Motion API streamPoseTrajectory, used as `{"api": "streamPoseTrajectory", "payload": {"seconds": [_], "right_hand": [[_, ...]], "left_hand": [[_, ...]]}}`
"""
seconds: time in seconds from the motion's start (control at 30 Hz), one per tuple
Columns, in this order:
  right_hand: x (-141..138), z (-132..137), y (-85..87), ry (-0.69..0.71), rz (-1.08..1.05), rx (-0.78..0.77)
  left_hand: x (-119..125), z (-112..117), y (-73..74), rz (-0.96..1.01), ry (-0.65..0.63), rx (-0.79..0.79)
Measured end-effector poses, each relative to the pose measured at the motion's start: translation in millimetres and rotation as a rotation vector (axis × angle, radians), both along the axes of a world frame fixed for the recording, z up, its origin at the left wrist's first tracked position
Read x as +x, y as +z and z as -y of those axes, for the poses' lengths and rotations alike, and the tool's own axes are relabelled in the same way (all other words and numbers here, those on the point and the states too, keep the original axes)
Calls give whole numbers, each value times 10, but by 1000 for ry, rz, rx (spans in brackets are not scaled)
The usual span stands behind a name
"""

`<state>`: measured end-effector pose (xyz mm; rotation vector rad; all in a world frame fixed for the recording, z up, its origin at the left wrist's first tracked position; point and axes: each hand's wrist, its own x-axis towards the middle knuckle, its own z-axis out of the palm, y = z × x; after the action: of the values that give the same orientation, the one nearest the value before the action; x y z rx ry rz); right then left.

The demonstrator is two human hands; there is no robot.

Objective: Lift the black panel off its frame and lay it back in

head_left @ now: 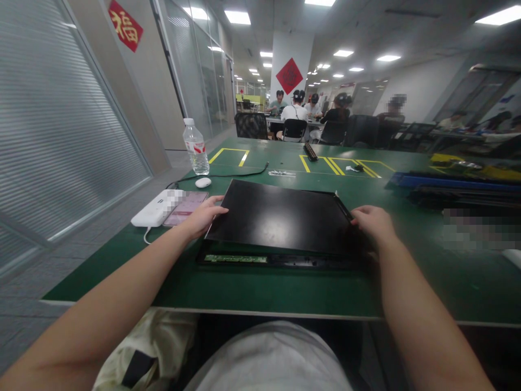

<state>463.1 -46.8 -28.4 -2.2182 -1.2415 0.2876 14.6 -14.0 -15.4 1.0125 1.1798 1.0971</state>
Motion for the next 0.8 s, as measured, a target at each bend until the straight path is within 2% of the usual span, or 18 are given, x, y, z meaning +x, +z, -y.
{"api": "streamPoseTrajectory", "payload": {"seconds": [0.3,0.6,0.73,0.8], "right_hand": [[-11,4,18,-7,-6,-19],[-4,0,8,0,1,-21],[-10,7,14,-2,2,-14],[-14,10,17,-7,-9,-9]], "left_hand": [[-26,-18,-35,37,-22,23],[-69,-92,-66,99,-6,125],[-128,-155,-126,28,-42,222],[-167,-181,-154,-81,-31,237]]}}
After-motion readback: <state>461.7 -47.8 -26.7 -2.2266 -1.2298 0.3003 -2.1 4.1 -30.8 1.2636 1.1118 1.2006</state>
